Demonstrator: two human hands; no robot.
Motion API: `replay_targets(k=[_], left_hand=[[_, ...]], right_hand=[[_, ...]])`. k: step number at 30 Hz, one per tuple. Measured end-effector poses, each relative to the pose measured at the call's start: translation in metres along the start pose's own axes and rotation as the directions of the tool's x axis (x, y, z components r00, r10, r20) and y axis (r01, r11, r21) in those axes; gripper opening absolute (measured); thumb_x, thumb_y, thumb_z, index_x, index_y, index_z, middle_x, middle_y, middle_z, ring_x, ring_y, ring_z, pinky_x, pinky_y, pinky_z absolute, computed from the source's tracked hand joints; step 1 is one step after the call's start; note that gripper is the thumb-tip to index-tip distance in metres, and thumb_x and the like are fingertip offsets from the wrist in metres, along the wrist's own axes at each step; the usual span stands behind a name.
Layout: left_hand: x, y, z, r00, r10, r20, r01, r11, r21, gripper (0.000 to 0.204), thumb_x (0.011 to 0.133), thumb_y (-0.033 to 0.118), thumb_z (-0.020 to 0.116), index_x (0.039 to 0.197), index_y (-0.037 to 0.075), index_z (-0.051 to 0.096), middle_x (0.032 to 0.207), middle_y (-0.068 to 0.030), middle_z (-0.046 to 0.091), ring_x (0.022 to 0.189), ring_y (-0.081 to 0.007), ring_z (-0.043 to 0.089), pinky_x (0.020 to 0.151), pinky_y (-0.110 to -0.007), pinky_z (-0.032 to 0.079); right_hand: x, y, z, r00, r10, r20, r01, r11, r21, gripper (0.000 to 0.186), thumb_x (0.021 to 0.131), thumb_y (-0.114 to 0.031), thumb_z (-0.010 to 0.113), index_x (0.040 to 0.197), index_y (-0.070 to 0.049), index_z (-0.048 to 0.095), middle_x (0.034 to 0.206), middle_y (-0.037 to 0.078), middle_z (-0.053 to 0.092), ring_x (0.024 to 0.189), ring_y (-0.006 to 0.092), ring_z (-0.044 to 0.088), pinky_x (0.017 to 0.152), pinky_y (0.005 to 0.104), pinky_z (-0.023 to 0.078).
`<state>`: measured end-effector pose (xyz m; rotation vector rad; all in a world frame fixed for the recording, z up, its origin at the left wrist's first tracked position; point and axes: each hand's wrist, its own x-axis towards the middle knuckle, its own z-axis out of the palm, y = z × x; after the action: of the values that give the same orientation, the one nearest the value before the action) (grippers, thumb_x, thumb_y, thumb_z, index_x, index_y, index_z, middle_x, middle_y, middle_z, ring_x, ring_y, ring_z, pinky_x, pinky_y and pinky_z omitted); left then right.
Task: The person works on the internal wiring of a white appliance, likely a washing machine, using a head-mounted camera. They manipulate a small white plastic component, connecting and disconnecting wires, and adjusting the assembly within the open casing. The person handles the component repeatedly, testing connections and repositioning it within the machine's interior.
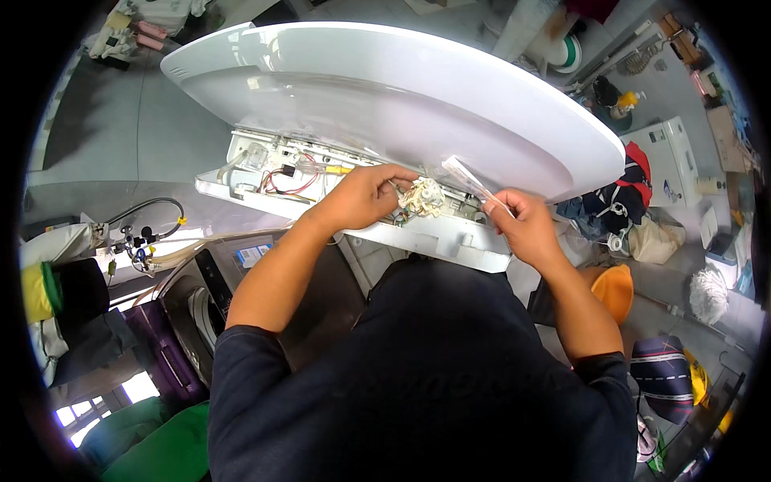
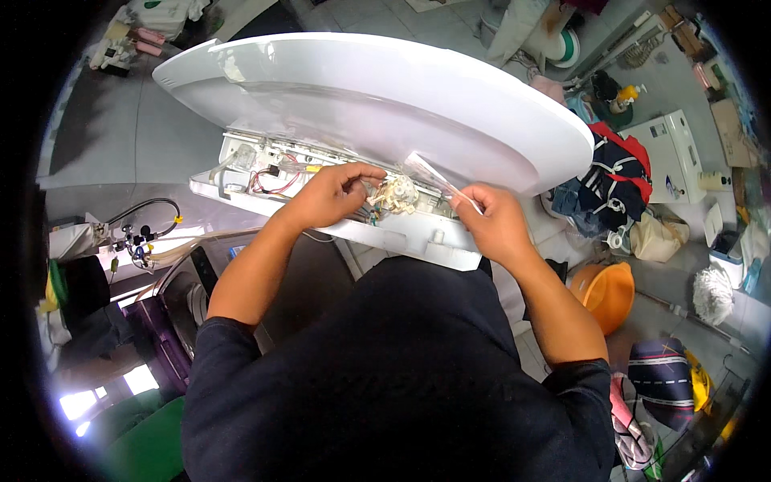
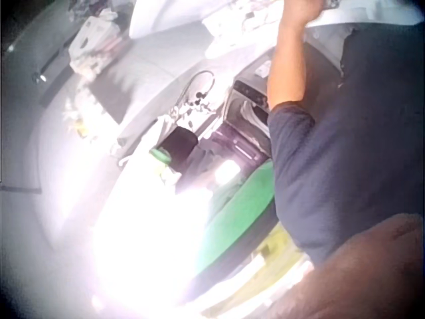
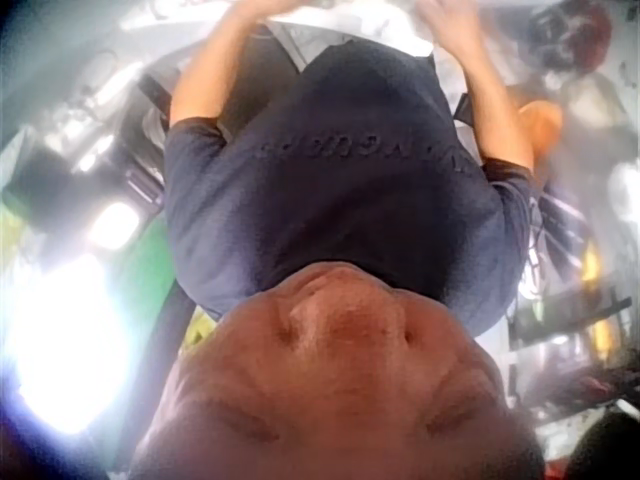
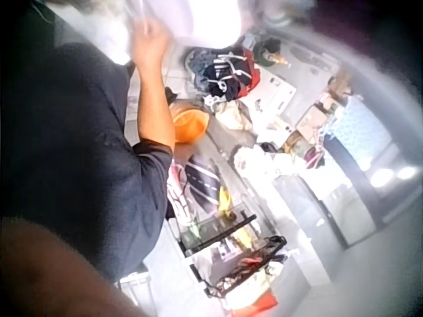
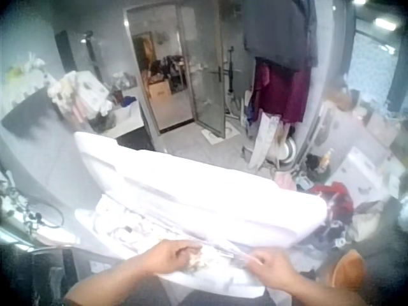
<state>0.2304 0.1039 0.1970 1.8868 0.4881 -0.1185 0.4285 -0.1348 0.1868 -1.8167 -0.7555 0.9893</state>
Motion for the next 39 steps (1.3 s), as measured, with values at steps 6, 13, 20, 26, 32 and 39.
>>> replay_targets(k=[6,13,20,26,32,39], left_hand=[[0.017,-0.007,-0.002,0.991,0.037,0.130,-0.021,0.992,-0.122,0.043,0.090,-0.002,0.056,0.132,-0.001,0.062,0.117,-0.0120,0.073,0.095,-0.0098,0.063,0.086,-0.027,0.052],[0.025,-0.014,0.004,0.978,-0.095,0.184,0.139,0.960,-0.245,0.033,0.091,0.005,0.067,0.123,-0.002,0.064,0.104,-0.0086,0.071,0.094,-0.0105,0.064,0.085,-0.027,0.053],[0.021,-0.005,0.013,0.960,-0.273,-0.069,0.268,0.961,-0.073,0.028,0.086,0.007,0.073,0.112,-0.002,0.068,0.092,-0.0063,0.071,0.085,-0.0098,0.064,0.074,-0.026,0.052],[0.002,0.026,0.021,0.974,-0.027,-0.226,-0.065,0.918,-0.391,0.020,0.092,0.010,0.070,0.108,-0.001,0.066,0.082,-0.0008,0.068,0.074,-0.0060,0.059,0.071,-0.024,0.049],[-0.004,0.045,0.029,0.957,-0.139,-0.256,-0.013,0.859,-0.512,0.020,0.097,0.016,0.068,0.108,0.000,0.065,0.084,-0.0035,0.069,0.072,-0.0070,0.059,0.070,-0.024,0.050],[-0.002,0.056,0.046,0.936,-0.214,-0.279,-0.049,0.707,-0.705,0.028,0.095,0.020,0.071,0.109,-0.002,0.061,0.083,-0.0078,0.068,0.070,-0.0111,0.063,0.064,-0.025,0.053]], right_hand=[[0.009,-0.007,0.013,0.989,0.071,0.130,-0.090,0.986,0.142,0.025,0.096,-0.025,0.069,0.097,-0.001,0.073,0.068,-0.003,0.058,0.063,0.0040,0.050,0.058,0.0235,0.040],[0.015,-0.023,0.022,0.966,0.082,0.245,-0.134,0.969,0.206,0.024,0.100,-0.019,0.063,0.106,0.004,0.071,0.081,-0.001,0.064,0.065,0.0055,0.052,0.063,0.0221,0.044],[0.017,-0.023,0.026,0.956,0.095,0.276,-0.178,0.939,0.295,0.026,0.102,-0.018,0.059,0.108,0.005,0.069,0.077,0.000,0.060,0.064,0.0072,0.050,0.065,0.0257,0.047],[0.019,-0.029,0.029,0.942,0.118,0.315,-0.236,0.898,0.371,0.024,0.102,-0.018,0.059,0.107,0.004,0.068,0.073,-0.001,0.056,0.065,0.0075,0.050,0.067,0.0261,0.047],[0.018,-0.038,0.032,0.945,0.085,0.316,-0.187,0.933,0.308,0.020,0.101,-0.017,0.060,0.104,0.001,0.067,0.074,-0.002,0.057,0.065,0.0068,0.050,0.066,0.0246,0.046],[0.010,-0.049,0.031,0.966,-0.028,0.258,-0.033,0.973,0.229,0.017,0.099,-0.017,0.061,0.105,-0.003,0.070,0.075,-0.003,0.060,0.065,0.0049,0.054,0.062,0.0233,0.046]])
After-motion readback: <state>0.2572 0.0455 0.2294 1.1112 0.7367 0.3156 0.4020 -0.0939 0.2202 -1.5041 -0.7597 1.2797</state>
